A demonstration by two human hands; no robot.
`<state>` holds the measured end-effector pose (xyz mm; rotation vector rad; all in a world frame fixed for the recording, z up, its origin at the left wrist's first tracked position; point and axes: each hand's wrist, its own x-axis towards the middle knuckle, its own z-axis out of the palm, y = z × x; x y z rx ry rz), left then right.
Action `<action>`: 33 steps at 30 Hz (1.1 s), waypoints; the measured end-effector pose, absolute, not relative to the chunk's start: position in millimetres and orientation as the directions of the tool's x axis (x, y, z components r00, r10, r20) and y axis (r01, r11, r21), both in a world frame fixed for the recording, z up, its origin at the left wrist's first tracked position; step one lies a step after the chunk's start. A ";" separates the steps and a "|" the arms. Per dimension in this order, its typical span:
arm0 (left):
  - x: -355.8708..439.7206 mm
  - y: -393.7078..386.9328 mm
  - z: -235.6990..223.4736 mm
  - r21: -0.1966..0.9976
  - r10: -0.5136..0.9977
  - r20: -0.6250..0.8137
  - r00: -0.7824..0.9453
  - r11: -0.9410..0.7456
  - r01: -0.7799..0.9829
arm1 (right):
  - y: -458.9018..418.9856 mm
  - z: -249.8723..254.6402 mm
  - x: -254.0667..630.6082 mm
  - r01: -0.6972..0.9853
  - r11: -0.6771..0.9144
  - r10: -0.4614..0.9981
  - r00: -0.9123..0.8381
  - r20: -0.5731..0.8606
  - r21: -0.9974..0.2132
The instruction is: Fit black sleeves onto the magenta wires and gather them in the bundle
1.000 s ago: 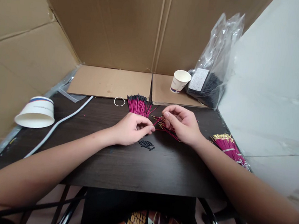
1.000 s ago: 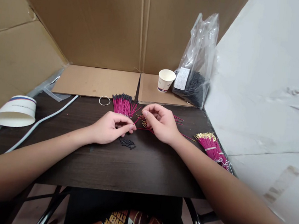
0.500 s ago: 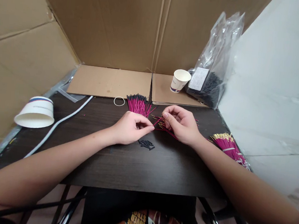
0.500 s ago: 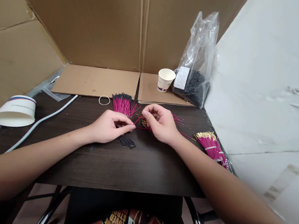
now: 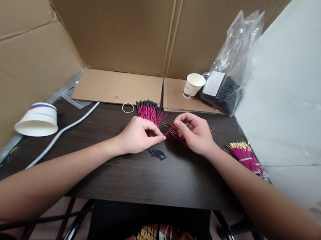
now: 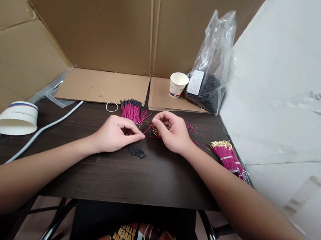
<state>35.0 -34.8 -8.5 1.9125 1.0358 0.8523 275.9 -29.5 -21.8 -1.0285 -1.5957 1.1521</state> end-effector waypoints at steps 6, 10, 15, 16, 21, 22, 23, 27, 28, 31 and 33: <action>35.9 -34.6 -6.1 0.889 0.904 0.144 0.401 -0.297 0.349 | -30.5 -19.6 275.0 0.116 0.218 0.950 -0.253 0.183 -0.969; 36.5 -35.0 -4.3 0.893 0.907 0.142 0.396 -0.290 0.343 | -30.5 -19.5 274.7 0.110 0.215 0.950 -0.252 0.182 -0.970; 35.8 -35.9 -4.8 0.892 0.912 0.134 0.387 -0.281 0.355 | -30.0 -21.1 274.7 0.129 0.211 0.952 -0.251 0.174 -0.969; 35.7 -36.0 -5.2 0.892 0.914 0.128 0.385 -0.275 0.358 | -29.7 -21.5 274.5 0.130 0.210 0.954 -0.246 0.173 -0.969; 36.2 -35.1 -8.2 0.894 0.918 0.117 0.379 -0.264 0.363 | -28.9 -22.0 273.1 0.127 0.211 0.957 -0.227 0.179 -0.969; 36.5 -34.6 -9.0 0.893 0.918 0.118 0.378 -0.265 0.363 | -29.0 -21.5 273.1 0.126 0.211 0.957 -0.229 0.179 -0.969; 36.8 -34.1 -9.8 0.892 0.918 0.119 0.378 -0.266 0.365 | -29.1 -20.8 273.4 0.125 0.212 0.956 -0.230 0.180 -0.969; 36.9 -32.5 -11.5 0.880 0.914 0.130 0.384 -0.285 0.379 | -27.9 -16.3 277.4 0.125 0.228 0.965 -0.160 0.207 -0.966; 36.3 -32.4 -11.3 0.873 0.912 0.138 0.387 -0.296 0.387 | -27.0 -15.3 278.7 0.126 0.232 0.968 -0.129 0.216 -0.964; 34.0 -32.6 -10.5 0.820 0.887 0.166 0.430 -0.366 0.439 | -24.1 -14.6 281.4 0.115 0.247 0.968 -0.068 0.240 -0.962; 33.1 -33.2 -11.3 0.764 0.857 0.186 0.480 -0.433 0.479 | -23.4 -17.0 282.0 0.116 0.255 0.966 -0.083 0.247 -0.960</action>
